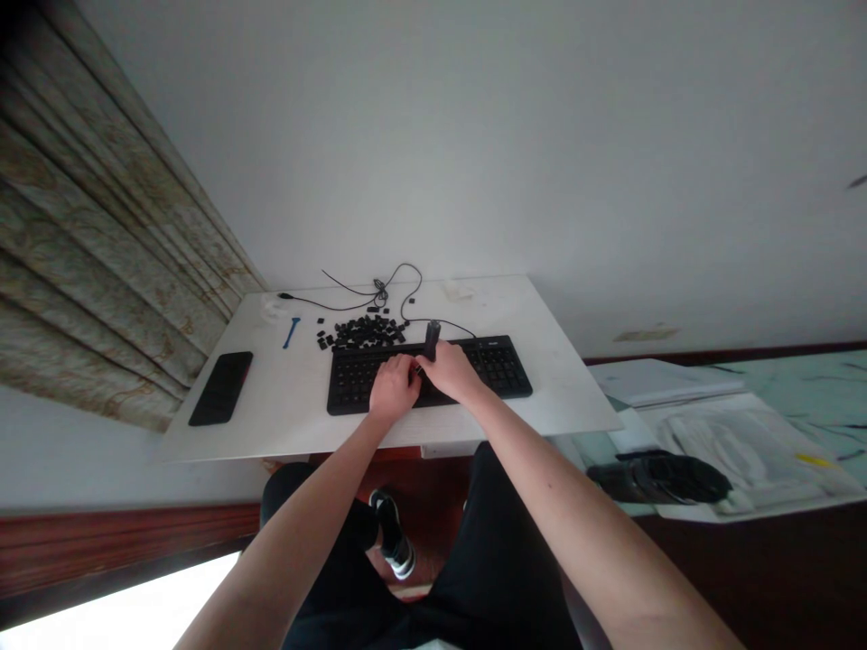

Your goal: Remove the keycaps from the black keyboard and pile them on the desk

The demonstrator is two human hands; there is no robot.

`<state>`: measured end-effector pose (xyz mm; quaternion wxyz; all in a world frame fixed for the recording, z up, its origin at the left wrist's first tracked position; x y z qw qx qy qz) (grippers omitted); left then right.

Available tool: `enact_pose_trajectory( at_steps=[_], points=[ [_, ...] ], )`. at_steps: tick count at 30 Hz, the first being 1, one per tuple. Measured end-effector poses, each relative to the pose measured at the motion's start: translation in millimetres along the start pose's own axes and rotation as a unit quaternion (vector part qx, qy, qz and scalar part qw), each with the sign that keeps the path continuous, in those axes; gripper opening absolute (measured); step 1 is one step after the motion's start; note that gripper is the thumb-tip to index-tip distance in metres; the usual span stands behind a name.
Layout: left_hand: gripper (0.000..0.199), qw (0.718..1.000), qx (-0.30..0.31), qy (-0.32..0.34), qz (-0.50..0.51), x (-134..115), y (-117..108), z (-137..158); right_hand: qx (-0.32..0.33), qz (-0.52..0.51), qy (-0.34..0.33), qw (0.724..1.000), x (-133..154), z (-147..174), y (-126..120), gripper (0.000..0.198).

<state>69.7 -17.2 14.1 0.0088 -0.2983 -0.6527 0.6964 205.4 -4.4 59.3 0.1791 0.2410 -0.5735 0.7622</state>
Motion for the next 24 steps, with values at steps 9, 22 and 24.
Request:
enact_pose_trajectory(
  at_steps=[9, 22, 24],
  points=[
    [0.013, 0.999, 0.031, 0.03, -0.02, -2.1, -0.8, -0.4, -0.013, -0.045, -0.05, 0.998, -5.6, 6.2, 0.7, 0.014],
    [0.019, 0.998, 0.056, 0.037, -0.017, -1.2, -0.6, -1.1, -0.127, -0.092, -0.226, 0.961, -19.8, 38.2, 30.3, 0.02],
    [0.018, 0.997, 0.057, 0.043, -0.01, -0.6, 0.1, -1.2, -0.143, -0.093, -0.238, 0.956, -19.7, 43.0, 32.2, 0.02]
  ],
)
Point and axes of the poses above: each hand's wrist, its own z-axis away from the middle knuckle, its own y-axis out of the palm, x = y × z, the point moved 3 cm from there along -z, towards the middle knuckle, and after that the axes turned 14 degrees about x, right-handed, at the moved point
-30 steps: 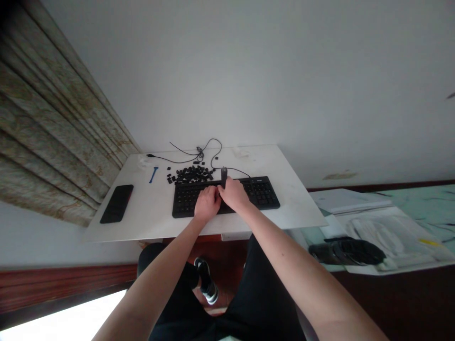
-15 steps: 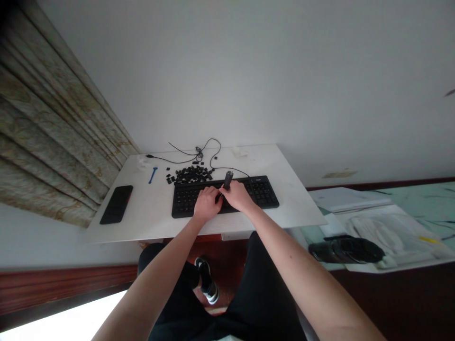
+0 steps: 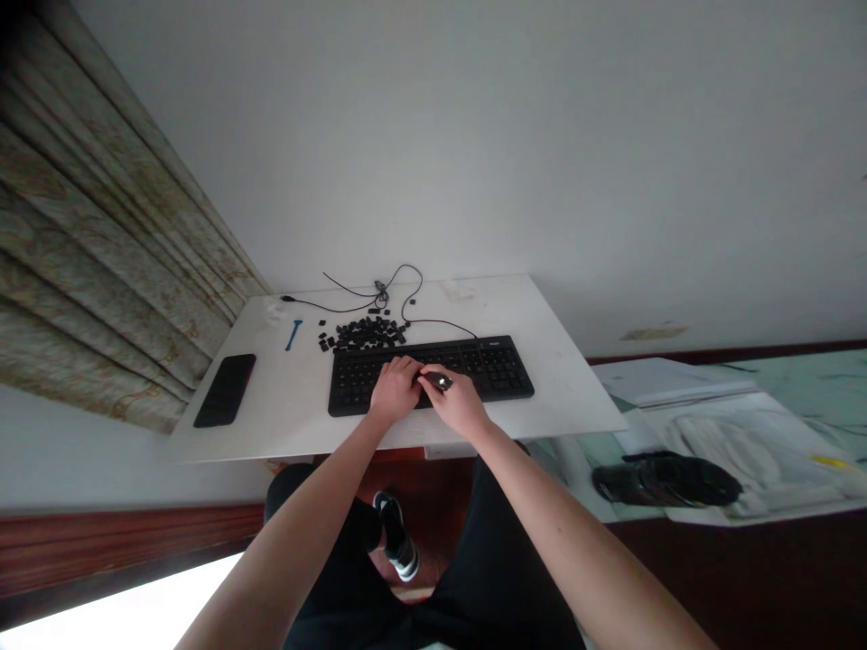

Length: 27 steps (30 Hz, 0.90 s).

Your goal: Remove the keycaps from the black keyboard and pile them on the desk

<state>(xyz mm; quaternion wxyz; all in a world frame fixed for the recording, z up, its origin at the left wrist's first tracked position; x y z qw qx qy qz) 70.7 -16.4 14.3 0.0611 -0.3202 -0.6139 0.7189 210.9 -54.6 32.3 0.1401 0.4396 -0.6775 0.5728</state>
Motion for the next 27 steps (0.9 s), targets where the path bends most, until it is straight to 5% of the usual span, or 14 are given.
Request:
enact_pose_trajectory(
  at_steps=[8, 12, 16, 21, 27],
  points=[
    [0.014, 0.997, -0.056, 0.001, 0.049, 5.0, 3.7, 0.3, -0.18, 0.011, 0.072, 0.981, -40.1, 15.2, -52.9, 0.029],
    [0.015, 0.996, -0.072, -0.004, 0.061, 5.8, 4.0, 1.0, -0.298, -0.048, 0.179, 0.936, -94.0, 25.9, -84.0, 0.041],
    [0.021, 0.995, -0.071, -0.011, 0.073, 5.5, 3.4, 0.9, -0.378, -0.178, 0.238, 0.877, -131.9, 37.3, -89.0, 0.044],
    [0.019, 0.98, -0.103, -0.008, 0.171, 11.7, -2.5, -5.0, -0.373, -0.189, 0.247, 0.874, -138.0, 41.7, -85.6, 0.044],
    [0.017, 0.951, -0.15, -0.096, 0.255, 32.9, -25.1, -19.8, -0.363, -0.196, 0.229, 0.882, -134.8, 40.7, -85.6, 0.047]
  ],
)
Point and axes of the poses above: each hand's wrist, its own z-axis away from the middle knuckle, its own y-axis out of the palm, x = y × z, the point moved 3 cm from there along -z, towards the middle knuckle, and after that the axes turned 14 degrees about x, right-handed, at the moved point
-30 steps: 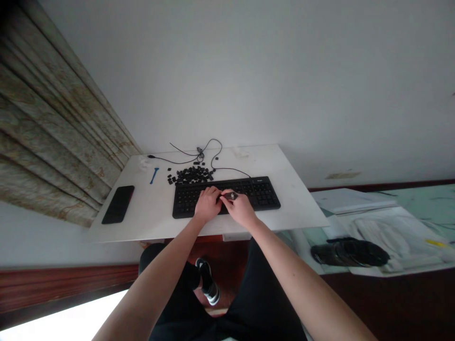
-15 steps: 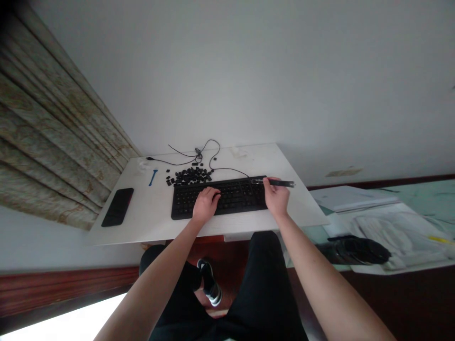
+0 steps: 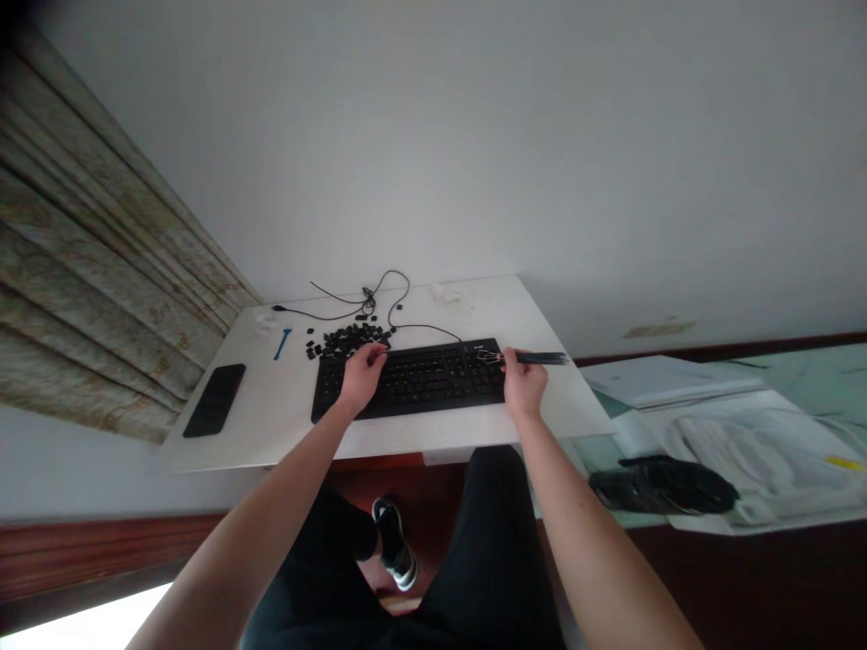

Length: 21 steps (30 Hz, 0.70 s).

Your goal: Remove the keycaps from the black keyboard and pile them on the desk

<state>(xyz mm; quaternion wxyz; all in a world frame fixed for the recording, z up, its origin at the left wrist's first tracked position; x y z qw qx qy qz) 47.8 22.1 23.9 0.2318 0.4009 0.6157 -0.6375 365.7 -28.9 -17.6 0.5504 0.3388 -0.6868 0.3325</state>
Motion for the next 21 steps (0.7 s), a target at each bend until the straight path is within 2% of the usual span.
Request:
enact_pose_trajectory(
  at_steps=[7, 11, 15, 18, 21],
  points=[
    [0.02, 0.994, 0.022, -0.045, -0.099, 9.1, -25.3, -32.4, 0.013, 0.047, -0.003, 0.999, 9.0, 4.0, -0.7, 0.049],
    [0.026, 0.981, 0.005, -0.039, -0.189, 10.1, -28.9, -33.5, 0.01, 0.061, -0.006, 0.998, 13.4, 5.8, -0.8, 0.049],
    [0.03, 0.979, -0.014, 0.025, -0.203, -4.3, -10.9, -14.6, 0.012, 0.074, -0.003, 0.997, 12.6, 5.7, -0.7, 0.049],
    [0.03, 0.978, 0.028, 0.076, -0.194, -15.6, 13.7, 5.3, 0.013, 0.07, -0.005, 0.997, 10.0, 5.1, -1.1, 0.051],
    [0.029, 0.973, 0.063, 0.088, -0.202, -19.2, 31.8, 21.4, 0.014, 0.07, -0.002, 0.997, 7.0, 4.3, -1.2, 0.052]
  ],
)
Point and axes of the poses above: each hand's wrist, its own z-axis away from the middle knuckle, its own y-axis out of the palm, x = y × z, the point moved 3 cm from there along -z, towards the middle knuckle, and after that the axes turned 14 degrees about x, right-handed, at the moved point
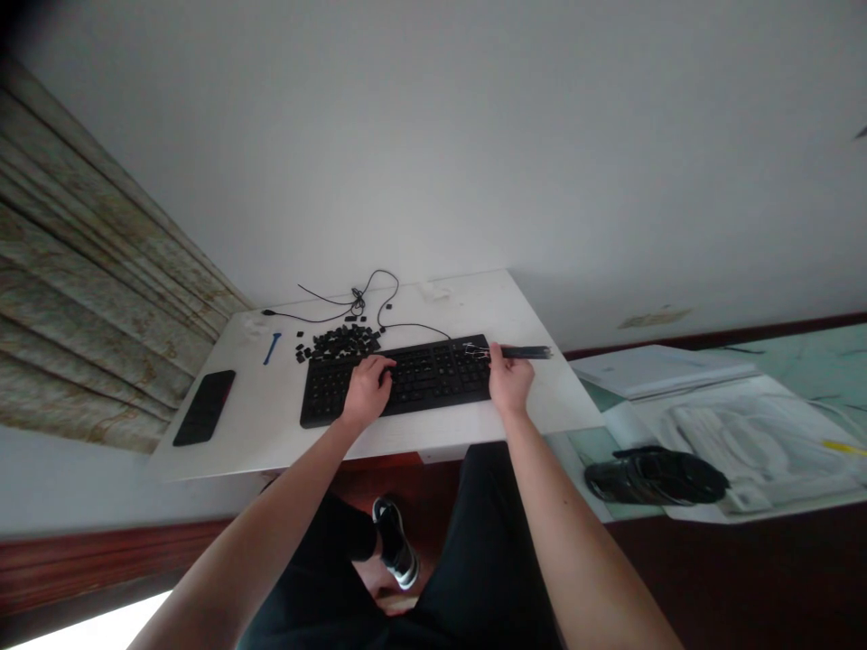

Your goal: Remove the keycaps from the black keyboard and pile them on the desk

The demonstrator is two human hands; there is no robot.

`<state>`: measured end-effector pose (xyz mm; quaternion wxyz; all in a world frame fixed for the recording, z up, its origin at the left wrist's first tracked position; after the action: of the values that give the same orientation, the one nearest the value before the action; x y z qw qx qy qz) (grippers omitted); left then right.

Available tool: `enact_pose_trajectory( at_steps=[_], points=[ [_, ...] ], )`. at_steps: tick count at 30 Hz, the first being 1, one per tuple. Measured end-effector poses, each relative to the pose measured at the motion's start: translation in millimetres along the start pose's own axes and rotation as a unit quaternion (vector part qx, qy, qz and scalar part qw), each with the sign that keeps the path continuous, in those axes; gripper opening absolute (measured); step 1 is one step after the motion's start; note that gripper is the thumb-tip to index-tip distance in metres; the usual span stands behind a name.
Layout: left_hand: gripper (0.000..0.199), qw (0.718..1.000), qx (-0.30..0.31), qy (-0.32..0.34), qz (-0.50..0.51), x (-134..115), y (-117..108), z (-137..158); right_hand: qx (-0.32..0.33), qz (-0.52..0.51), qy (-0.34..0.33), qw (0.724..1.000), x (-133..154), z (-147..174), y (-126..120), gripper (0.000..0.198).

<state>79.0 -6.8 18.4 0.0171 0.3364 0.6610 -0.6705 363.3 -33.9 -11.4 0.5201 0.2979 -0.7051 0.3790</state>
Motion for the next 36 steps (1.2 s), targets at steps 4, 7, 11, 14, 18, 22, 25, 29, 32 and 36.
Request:
enact_pose_trajectory(
  at_steps=[4, 7, 11, 14, 18, 22, 25, 29, 32, 36],
  points=[
    [0.029, 1.0, 0.014, -0.001, -0.007, -2.1, 7.1, 7.6, -0.008, 0.0, 0.003, 1.0, -1.9, -0.5, 0.4, 0.051],
    [0.029, 1.0, 0.018, -0.006, -0.006, -1.4, 5.6, 8.3, -0.009, -0.004, 0.006, 1.0, -0.6, -0.8, 0.8, 0.05],
    [0.027, 0.999, 0.031, 0.0, -0.014, -4.1, 4.0, 8.5, -0.016, -0.018, 0.007, 1.0, 5.5, 0.3, 0.9, 0.051],
    [0.025, 0.999, 0.037, 0.003, -0.015, -5.5, 4.1, 8.9, -0.008, -0.01, -0.011, 1.0, 16.7, 5.9, 6.0, 0.051],
    [0.027, 0.999, 0.045, 0.011, -0.017, -5.7, 5.0, 9.4, 0.102, 0.048, -0.049, 0.992, 44.0, 20.6, 30.6, 0.048],
    [0.034, 0.999, 0.043, 0.009, -0.01, -5.4, 4.5, 10.2, 0.228, 0.125, -0.074, 0.963, 73.7, 34.8, 62.2, 0.04],
    [0.037, 0.999, 0.044, 0.012, -0.006, -5.8, 3.8, 10.7, 0.272, 0.161, -0.075, 0.946, 85.8, 38.1, 77.3, 0.036],
    [0.037, 0.999, 0.048, 0.016, -0.005, -5.8, 3.4, 10.7, 0.293, 0.196, -0.061, 0.934, 88.3, 37.8, 86.2, 0.032],
    [0.035, 0.998, 0.053, 0.022, -0.011, -5.9, 3.8, 10.3, 0.305, 0.211, -0.045, 0.928, 88.2, 39.1, 90.2, 0.03],
    [0.033, 0.998, 0.058, 0.03, -0.024, -6.4, 4.1, 10.2, 0.319, 0.233, -0.042, 0.918, 92.5, 42.0, 96.0, 0.025]
  ],
)
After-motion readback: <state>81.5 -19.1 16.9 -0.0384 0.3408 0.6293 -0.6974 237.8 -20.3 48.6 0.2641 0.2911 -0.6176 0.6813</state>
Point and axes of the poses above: each hand's wrist, its own z-axis away from the middle knuckle, its own y-axis out of the palm, x = y × z, the point moved 3 cm from there along -z, towards the middle knuckle, and after that the axes turned 14 degrees about x, right-handed, at the moved point
